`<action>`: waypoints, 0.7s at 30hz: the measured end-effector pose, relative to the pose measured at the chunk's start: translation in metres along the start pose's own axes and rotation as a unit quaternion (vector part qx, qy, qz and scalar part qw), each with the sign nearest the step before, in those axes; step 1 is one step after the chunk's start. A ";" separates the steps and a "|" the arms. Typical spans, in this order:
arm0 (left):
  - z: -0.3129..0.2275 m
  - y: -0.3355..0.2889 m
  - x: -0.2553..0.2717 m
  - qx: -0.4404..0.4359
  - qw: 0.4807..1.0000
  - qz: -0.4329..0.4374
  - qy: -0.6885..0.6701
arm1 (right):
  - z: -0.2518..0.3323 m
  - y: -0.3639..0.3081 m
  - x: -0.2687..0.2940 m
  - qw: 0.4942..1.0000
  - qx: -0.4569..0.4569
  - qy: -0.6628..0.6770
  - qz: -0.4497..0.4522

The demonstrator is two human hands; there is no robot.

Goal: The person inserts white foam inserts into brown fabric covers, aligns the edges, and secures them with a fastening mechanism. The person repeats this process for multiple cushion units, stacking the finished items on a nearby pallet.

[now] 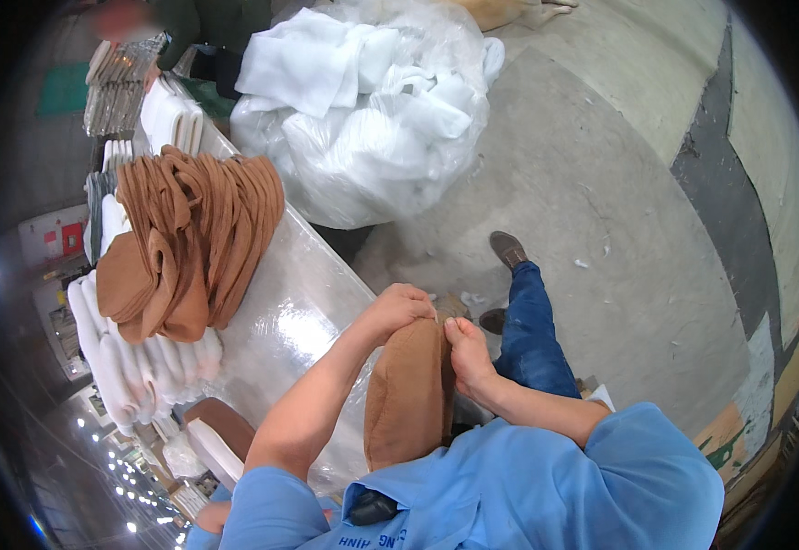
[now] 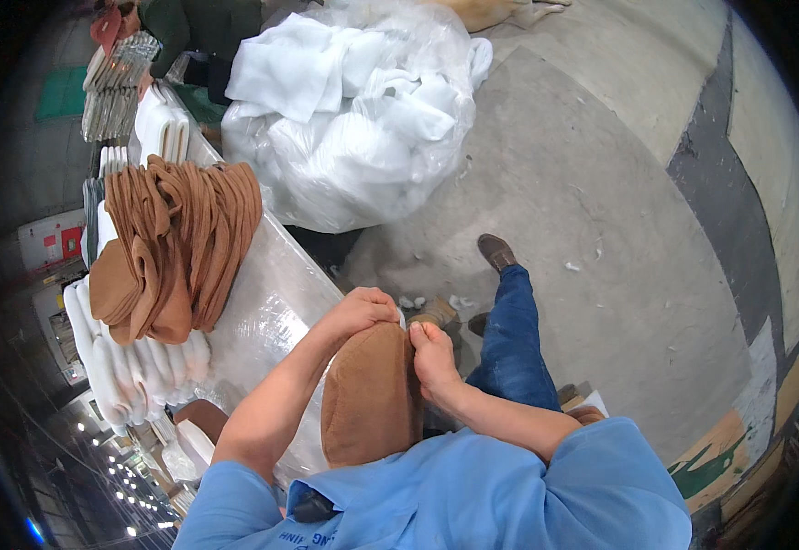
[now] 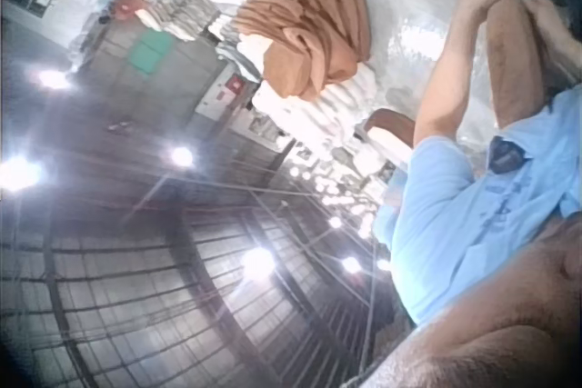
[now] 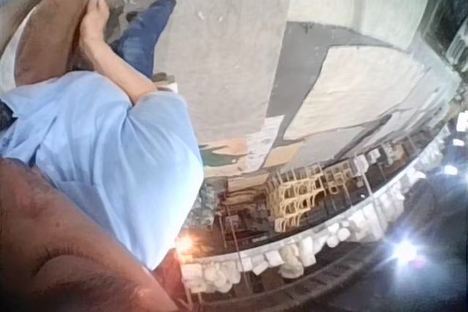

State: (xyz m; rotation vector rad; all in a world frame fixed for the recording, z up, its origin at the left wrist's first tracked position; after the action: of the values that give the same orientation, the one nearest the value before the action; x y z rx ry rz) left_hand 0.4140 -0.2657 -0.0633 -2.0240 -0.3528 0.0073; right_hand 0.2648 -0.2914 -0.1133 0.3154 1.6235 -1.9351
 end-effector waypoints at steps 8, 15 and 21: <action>0.033 0.014 0.008 0.026 0.994 -0.014 -0.104 | -0.003 0.023 -0.010 0.997 -0.056 0.014 -0.047; -0.001 0.034 0.007 -0.103 0.980 -0.170 0.019 | 0.029 0.010 -0.012 0.994 -0.079 0.049 -0.061; -0.004 0.046 -0.008 -0.018 0.994 -0.082 -0.068 | 0.041 0.010 -0.009 0.997 -0.055 0.022 -0.040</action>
State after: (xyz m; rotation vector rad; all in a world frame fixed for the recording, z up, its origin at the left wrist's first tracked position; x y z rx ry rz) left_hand 0.4185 -0.2909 -0.1025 -2.0303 -0.6096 0.0371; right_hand 0.2852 -0.3286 -0.1072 0.2538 1.7869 -1.9006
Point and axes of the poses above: each hand's wrist, its own y-axis towards the middle knuckle, its own x-axis out of the back of the hand, z = x × y, the point moved 10 cm from there along y, towards the middle knuckle, and after that the axes turned 12 degrees about y, right-handed, at the moved point
